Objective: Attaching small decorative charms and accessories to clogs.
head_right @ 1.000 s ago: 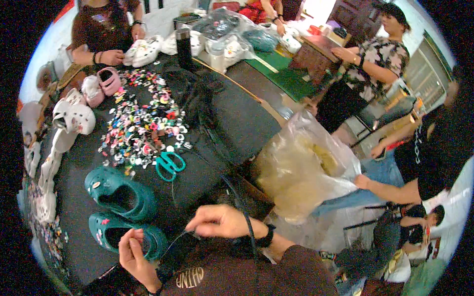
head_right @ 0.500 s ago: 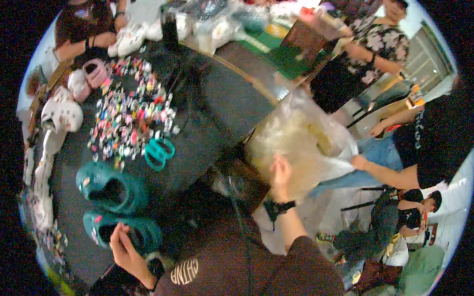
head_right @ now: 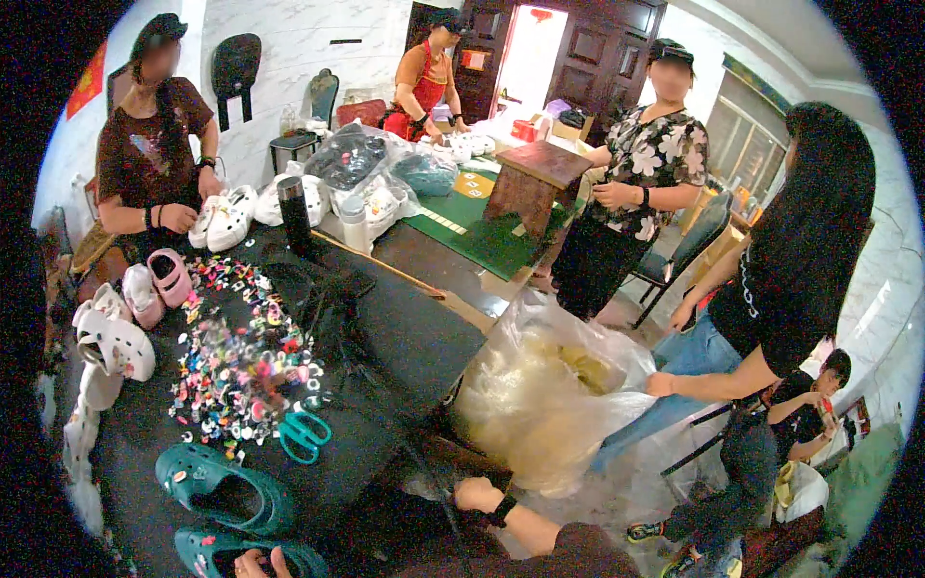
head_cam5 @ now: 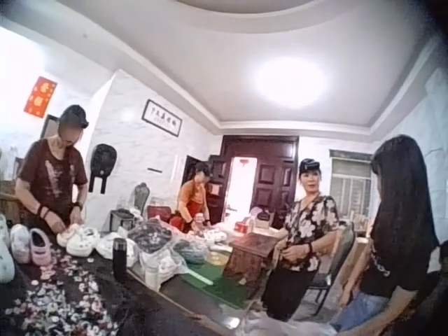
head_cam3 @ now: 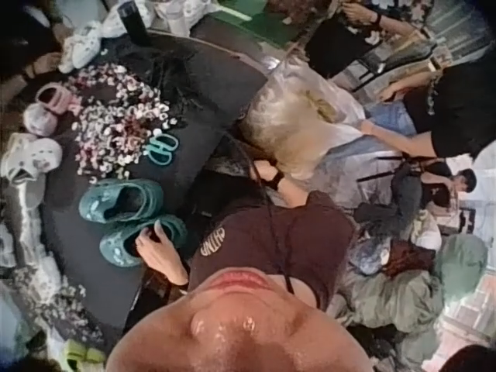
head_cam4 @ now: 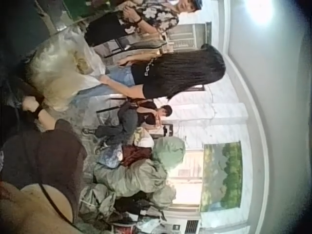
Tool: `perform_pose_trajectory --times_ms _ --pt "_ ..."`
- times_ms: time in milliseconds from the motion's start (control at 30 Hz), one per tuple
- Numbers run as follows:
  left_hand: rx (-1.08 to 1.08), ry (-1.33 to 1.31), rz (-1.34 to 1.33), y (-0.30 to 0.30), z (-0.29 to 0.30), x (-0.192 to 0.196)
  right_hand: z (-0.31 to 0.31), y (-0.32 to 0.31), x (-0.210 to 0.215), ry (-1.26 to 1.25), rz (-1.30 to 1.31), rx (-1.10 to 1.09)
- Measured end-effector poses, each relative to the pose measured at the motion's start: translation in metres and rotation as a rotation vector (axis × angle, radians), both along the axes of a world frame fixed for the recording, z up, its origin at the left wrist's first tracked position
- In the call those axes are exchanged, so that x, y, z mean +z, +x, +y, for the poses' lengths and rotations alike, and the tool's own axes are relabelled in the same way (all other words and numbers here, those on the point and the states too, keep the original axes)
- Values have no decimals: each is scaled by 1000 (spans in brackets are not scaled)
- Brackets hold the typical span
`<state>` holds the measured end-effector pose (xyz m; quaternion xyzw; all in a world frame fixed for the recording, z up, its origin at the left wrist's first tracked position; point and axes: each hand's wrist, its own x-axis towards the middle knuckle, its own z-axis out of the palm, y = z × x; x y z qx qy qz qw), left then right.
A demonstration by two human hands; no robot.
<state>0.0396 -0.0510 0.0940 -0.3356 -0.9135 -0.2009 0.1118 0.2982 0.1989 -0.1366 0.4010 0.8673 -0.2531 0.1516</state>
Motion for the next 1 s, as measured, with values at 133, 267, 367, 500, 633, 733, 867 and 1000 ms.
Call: perform_pose_trajectory --times_ms 133,267,367,500,633,733,867,1000 --pt "45 -54 -164 1 5 6 -13 -53 116 -183 -15 288" --pt "-129 97 -147 2 -2 -10 -33 -85 191 -188 84 605" --pt "-145 148 -113 6 0 -8 -51 -120 191 -231 747 632" --pt "-144 65 -184 5 -6 -9 -84 -166 215 -421 1104 548" --pt "-141 -79 -335 9 -7 -4 -101 -203 211 -138 1362 667" --pt "-111 -149 -402 10 -11 -3 -109 -214 191 -88 1166 781" --pt "-149 -83 -477 14 -15 -3 -113 -213 184 -183 1041 803" --pt "-61 154 -413 16 -13 -4 -112 -211 194 -522 1023 550"
